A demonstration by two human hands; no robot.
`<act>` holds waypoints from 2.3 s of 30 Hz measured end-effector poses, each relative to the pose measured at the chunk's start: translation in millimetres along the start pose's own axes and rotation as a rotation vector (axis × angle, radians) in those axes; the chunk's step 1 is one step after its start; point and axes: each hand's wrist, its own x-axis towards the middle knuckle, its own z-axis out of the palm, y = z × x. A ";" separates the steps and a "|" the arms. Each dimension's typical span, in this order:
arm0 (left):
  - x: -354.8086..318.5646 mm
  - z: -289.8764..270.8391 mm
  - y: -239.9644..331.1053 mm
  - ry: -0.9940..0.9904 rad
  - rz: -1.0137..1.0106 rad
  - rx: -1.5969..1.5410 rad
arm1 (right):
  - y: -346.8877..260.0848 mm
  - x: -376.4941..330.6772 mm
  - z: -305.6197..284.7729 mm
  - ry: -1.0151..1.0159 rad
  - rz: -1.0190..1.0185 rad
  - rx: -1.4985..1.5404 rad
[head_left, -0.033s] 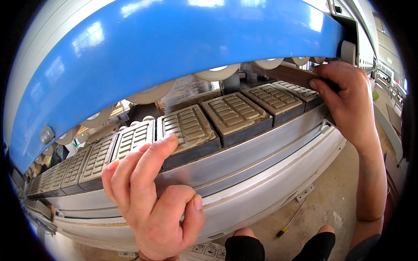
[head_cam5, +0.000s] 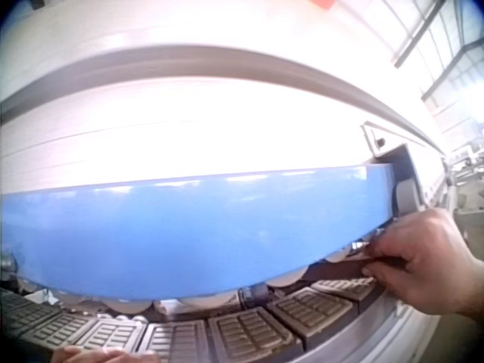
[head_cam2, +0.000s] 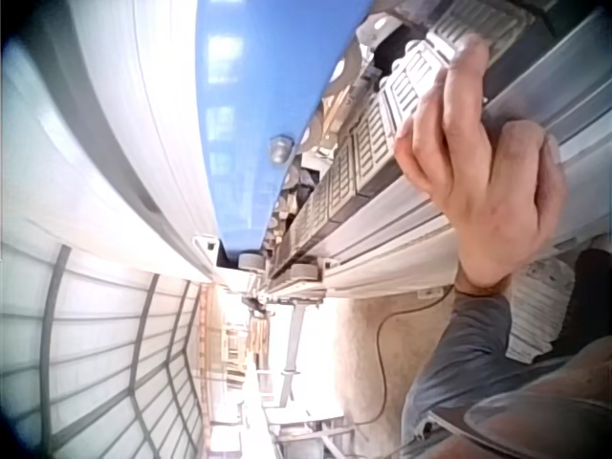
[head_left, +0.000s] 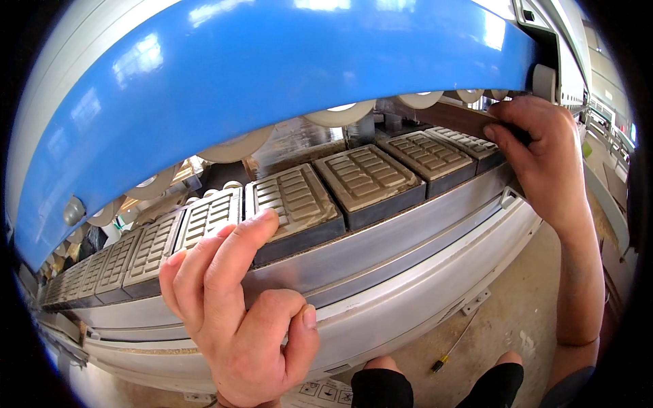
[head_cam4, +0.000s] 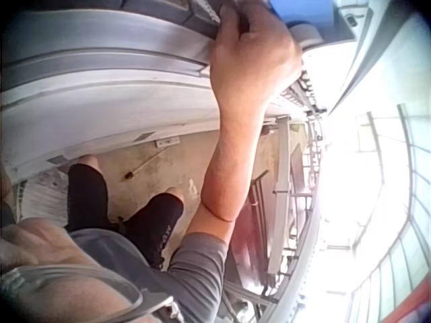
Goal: The person operates a computer interface for a large industrial machine, then walks to the side of the machine and uses a small scraper and a tool to remove debris from a conveyor track.
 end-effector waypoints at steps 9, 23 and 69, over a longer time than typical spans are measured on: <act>-0.2 -0.4 -3.4 -0.010 0.007 -0.032 | 0.7 1.0 -4.0 -0.072 0.000 -0.003; 2.8 -4.8 -8.6 -0.073 0.052 -0.032 | -25.7 19.6 -43.9 -0.333 -0.140 -0.300; 6.9 -9.0 -7.8 -0.076 0.046 -0.104 | -68.6 78.2 -82.8 -0.779 -0.246 -0.484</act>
